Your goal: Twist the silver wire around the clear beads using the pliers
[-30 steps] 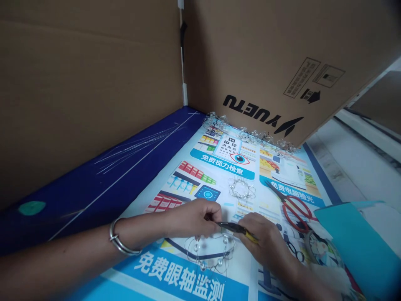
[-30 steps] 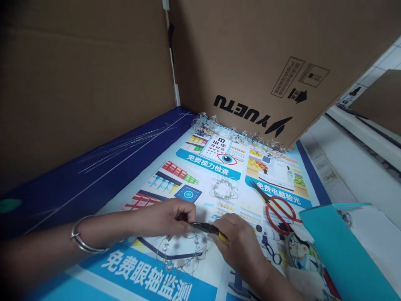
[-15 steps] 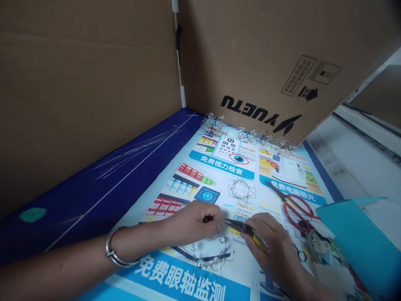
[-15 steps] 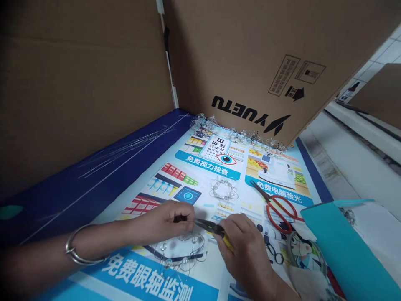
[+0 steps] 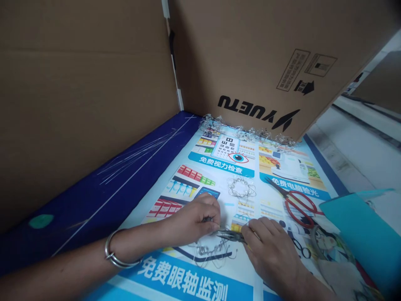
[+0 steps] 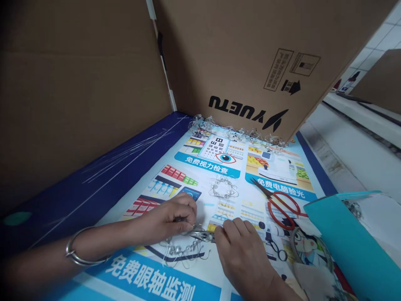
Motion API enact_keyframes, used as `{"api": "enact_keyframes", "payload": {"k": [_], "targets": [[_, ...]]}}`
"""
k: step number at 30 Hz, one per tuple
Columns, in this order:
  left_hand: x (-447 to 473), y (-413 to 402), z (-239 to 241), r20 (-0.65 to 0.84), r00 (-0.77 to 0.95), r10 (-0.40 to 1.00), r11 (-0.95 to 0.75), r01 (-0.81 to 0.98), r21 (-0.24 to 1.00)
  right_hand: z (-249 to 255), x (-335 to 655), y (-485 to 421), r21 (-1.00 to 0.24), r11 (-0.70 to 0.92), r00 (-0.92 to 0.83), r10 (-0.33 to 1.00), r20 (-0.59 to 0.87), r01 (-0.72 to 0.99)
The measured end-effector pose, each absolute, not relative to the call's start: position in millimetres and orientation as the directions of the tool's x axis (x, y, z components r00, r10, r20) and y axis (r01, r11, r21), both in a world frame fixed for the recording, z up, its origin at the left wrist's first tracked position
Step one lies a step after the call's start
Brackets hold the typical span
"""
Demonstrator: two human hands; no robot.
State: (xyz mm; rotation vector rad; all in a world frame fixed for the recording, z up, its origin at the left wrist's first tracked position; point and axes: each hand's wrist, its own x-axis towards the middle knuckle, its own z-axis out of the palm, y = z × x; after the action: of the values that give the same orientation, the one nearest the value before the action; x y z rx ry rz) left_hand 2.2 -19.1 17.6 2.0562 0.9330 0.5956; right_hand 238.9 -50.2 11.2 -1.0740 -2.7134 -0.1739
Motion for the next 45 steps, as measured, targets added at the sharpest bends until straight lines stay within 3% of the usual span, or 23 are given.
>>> {"api": "enact_keyframes", "payload": {"k": [5, 10, 23, 31, 37, 41, 45], "targets": [[2.2, -15.8, 17.9, 0.077, 0.637, 0.767, -0.419, 0.407, 0.812, 10.4, 239.3, -51.0, 0.041, 0.726, -0.715, 0.663, 0.222, 0.686], [2.2, -14.6, 17.9, 0.065, 0.646, 0.761, -0.430, 0.426, 0.796, 10.3, 241.0, -53.1, 0.129, 0.748, -0.757, 0.625, 0.192, 0.651], [-1.9, -21.7, 18.3, 0.155, 0.651, 0.743, -0.598, 0.543, 0.589, 6.1, 240.3, -55.0, 0.151, 0.752, -0.766, 0.618, 0.177, 0.642], [-3.3, -17.7, 17.4, 0.028, 0.618, 0.785, -0.427, 0.508, 0.748, 6.9, 237.5, -53.8, 0.130, 0.728, -0.737, 0.645, 0.200, 0.673], [-6.4, -12.7, 16.3, 0.068, 0.692, 0.718, -0.475, 0.416, 0.776, 11.9, 233.6, -52.3, 0.181, 0.716, -0.736, 0.633, 0.238, 0.674], [-7.0, -13.2, 16.0, 0.122, 0.731, 0.671, -0.581, 0.418, 0.698, 17.8, 233.1, -54.0, 0.222, 0.715, -0.748, 0.617, 0.245, 0.663], [-5.3, -17.3, 16.1, 0.172, 0.766, 0.619, -0.742, 0.500, 0.446, 25.7, 238.7, -53.2, 0.121, 0.737, -0.741, 0.631, 0.229, 0.665]]}}
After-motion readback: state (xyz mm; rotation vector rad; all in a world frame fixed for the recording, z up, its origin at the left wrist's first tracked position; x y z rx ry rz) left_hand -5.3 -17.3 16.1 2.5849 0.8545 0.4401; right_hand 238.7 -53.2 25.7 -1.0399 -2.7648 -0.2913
